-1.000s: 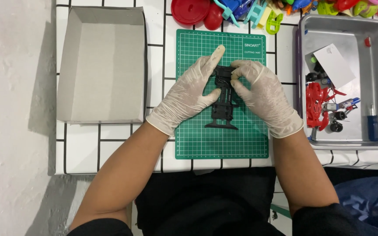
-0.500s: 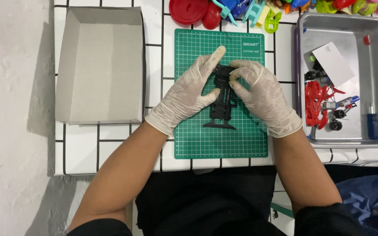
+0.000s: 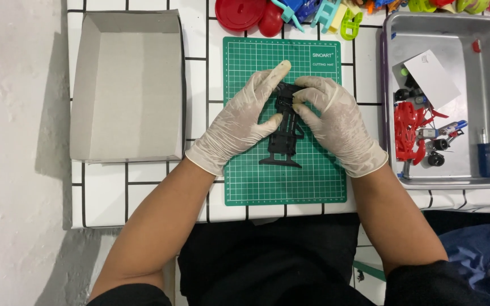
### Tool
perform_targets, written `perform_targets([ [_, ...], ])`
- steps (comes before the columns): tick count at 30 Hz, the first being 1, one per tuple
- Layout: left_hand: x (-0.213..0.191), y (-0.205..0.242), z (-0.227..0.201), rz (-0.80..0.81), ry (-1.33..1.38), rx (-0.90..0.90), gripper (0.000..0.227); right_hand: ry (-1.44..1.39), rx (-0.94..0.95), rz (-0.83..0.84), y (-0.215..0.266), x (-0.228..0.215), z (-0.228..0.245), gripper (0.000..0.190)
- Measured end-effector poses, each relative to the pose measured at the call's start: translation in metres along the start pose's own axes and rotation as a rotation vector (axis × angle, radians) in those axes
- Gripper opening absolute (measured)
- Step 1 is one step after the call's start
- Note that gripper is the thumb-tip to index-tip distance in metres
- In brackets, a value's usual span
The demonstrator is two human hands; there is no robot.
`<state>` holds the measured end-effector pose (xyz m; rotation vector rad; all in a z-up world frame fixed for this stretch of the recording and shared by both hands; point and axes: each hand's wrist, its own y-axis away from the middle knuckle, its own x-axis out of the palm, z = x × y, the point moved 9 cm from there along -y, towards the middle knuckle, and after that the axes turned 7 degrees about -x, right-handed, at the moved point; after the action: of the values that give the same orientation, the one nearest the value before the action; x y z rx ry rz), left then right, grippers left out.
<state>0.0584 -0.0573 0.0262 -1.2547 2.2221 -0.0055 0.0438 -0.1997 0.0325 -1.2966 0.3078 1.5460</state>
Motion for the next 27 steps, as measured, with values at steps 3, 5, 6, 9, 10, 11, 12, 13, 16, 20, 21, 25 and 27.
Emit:
perform_targets([
  [3, 0.002, 0.0, 0.003, -0.001, 0.01, 0.015, 0.085, -0.001, -0.005, -0.011, 0.0, 0.001, 0.0, 0.01],
  [5, -0.002, 0.0, -0.002, -0.008, 0.037, 0.007, 0.085, -0.007, -0.004, -0.016, -0.001, -0.003, 0.003, 0.01],
  [6, -0.004, 0.0, -0.004, -0.016, 0.065, -0.001, 0.085, -0.013, -0.004, -0.019, -0.002, -0.005, 0.004, 0.009],
  [9, -0.012, 0.004, -0.011, -0.059, 0.167, 0.043, 0.081, -0.035, -0.185, -0.11, -0.004, -0.018, 0.03, 0.012],
  [10, -0.009, 0.003, -0.011, -0.058, 0.166, 0.042, 0.081, -0.036, -0.185, -0.111, -0.004, -0.019, 0.031, 0.012],
  [11, -0.009, 0.002, -0.001, -0.099, 0.236, -0.052, 0.08, -0.051, -0.188, -0.104, -0.004, -0.019, 0.032, 0.013],
  [12, -0.009, 0.002, 0.008, -0.139, 0.306, -0.147, 0.079, -0.066, -0.192, -0.097, -0.004, -0.018, 0.034, 0.014],
  [13, -0.01, 0.002, 0.006, -0.137, 0.305, -0.148, 0.079, -0.067, -0.191, -0.098, -0.004, -0.018, 0.035, 0.014],
  [16, -0.003, 0.0, 0.012, -0.064, 0.281, -0.236, 0.079, -0.033, -0.204, -0.105, -0.003, -0.019, 0.039, 0.016],
  [20, -0.002, 0.001, 0.016, -0.066, 0.291, -0.25, 0.081, -0.067, -0.168, -0.089, -0.003, -0.02, 0.04, 0.019],
  [21, -0.002, 0.0, 0.015, -0.07, 0.313, -0.253, 0.08, -0.082, -0.165, -0.077, -0.003, -0.021, 0.041, 0.02],
  [25, -0.002, 0.001, 0.015, -0.073, 0.363, -0.241, 0.08, -0.078, -0.162, -0.083, -0.002, -0.019, 0.04, 0.017],
  [27, -0.002, 0.002, 0.014, -0.066, 0.362, -0.22, 0.081, -0.055, -0.179, -0.087, -0.004, -0.021, 0.045, 0.013],
])
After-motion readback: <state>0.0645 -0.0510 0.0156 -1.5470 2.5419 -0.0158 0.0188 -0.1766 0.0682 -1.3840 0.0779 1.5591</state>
